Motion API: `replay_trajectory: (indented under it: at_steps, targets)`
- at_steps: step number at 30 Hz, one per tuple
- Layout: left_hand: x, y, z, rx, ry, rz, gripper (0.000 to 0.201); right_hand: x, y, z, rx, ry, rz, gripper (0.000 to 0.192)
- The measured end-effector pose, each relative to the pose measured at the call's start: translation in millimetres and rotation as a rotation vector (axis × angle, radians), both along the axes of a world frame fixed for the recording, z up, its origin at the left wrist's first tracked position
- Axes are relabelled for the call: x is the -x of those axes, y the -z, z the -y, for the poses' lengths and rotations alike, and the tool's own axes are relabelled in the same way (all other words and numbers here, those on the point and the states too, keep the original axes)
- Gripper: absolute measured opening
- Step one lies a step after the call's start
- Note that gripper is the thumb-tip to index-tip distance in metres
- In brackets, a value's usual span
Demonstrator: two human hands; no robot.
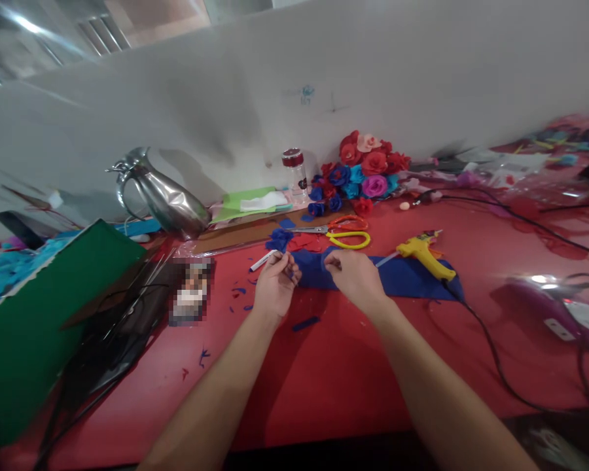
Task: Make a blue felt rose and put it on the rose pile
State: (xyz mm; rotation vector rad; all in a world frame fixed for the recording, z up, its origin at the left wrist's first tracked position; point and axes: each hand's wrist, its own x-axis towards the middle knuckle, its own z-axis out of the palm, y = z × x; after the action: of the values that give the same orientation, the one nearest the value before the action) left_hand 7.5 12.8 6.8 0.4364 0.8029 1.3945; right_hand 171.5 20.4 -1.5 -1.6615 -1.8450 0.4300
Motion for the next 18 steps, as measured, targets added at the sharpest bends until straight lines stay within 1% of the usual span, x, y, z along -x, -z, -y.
replay_trajectory:
  at_steps: [2,3,4,7,11,12,15,18]
  targets:
    - [1.5,1.8,-1.3,-0.011,-0.005,0.004,0.029,-2.0,0.9,-1.4,-0.040,0.085,0.095,0.012]
    - [2.1,3.0,-2.0,-0.019,-0.007,0.001,0.030,-1.9,1.5,-2.1,-0.046,0.104,0.119,0.012]
    - [2.6,4.1,-2.6,-0.027,-0.008,-0.007,0.029,-1.0,2.3,-2.7,-0.043,0.103,0.128,0.011]
    - [2.6,6.4,-3.1,-0.031,-0.007,-0.034,0.029,5.8,6.3,-3.5,-0.033,0.037,0.139,0.011]
    - [0.1,6.1,-1.1,-0.034,0.031,-0.042,0.030,18.4,12.7,-1.8,-0.109,-0.004,0.243,0.024]
    - [-0.9,6.2,-0.5,-0.040,0.044,-0.046,0.030,20.6,13.8,-1.3,-0.121,-0.001,0.269,0.023]
    - [-4.0,8.7,0.6,-0.083,0.042,-0.095,0.027,22.8,14.7,-0.9,-0.135,0.012,0.288,0.008]
    - [-7.1,13.7,0.6,-0.162,0.022,-0.188,0.021,19.0,13.5,-2.2,-0.163,0.018,0.211,0.011]
